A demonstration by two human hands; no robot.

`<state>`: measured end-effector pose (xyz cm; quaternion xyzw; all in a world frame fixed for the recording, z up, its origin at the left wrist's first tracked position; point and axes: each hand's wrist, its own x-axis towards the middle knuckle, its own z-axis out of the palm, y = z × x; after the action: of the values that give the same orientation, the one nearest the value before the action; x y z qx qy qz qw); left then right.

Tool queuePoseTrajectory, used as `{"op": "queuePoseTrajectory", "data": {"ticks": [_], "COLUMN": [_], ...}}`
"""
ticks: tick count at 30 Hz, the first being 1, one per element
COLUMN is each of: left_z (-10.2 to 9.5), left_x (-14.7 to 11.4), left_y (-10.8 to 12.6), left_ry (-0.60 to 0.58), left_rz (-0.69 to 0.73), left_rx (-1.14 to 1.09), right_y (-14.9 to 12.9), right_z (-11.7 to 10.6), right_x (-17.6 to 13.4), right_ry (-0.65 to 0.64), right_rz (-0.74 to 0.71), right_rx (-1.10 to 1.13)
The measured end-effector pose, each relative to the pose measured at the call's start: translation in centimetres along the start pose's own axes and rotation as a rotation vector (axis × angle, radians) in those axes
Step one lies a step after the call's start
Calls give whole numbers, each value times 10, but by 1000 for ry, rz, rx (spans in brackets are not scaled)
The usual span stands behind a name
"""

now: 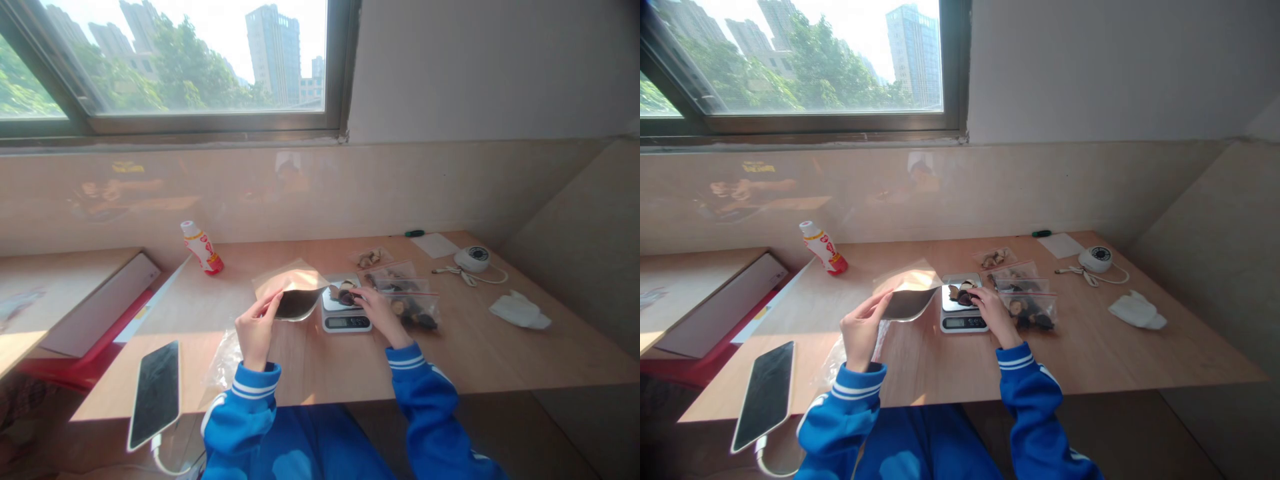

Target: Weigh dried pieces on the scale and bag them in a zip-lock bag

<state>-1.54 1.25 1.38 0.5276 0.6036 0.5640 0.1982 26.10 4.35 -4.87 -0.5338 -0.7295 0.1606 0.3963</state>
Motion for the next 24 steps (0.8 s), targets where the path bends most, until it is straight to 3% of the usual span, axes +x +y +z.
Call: {"op": "queuePoseTrajectory", "data": {"ticks": [6, 11, 16, 24], "left_z": [0, 1, -2, -3], "left_x": [-2, -1, 0, -1], "left_y": [-3, -4, -4, -4], "left_ry": [-17, -17, -13, -16], "left_rz": [-7, 4, 1, -3], "left_rx": [-4, -16, -28, -18], "right_y": [-7, -27, -36, -21], "right_z": [-3, 27, 56, 39], "right_x": [-7, -3, -1, -17], "right_ry": [175, 112, 72, 176], "right_rz": [16, -28, -62, -40], "right_rx": [-46, -72, -249, -329]}}
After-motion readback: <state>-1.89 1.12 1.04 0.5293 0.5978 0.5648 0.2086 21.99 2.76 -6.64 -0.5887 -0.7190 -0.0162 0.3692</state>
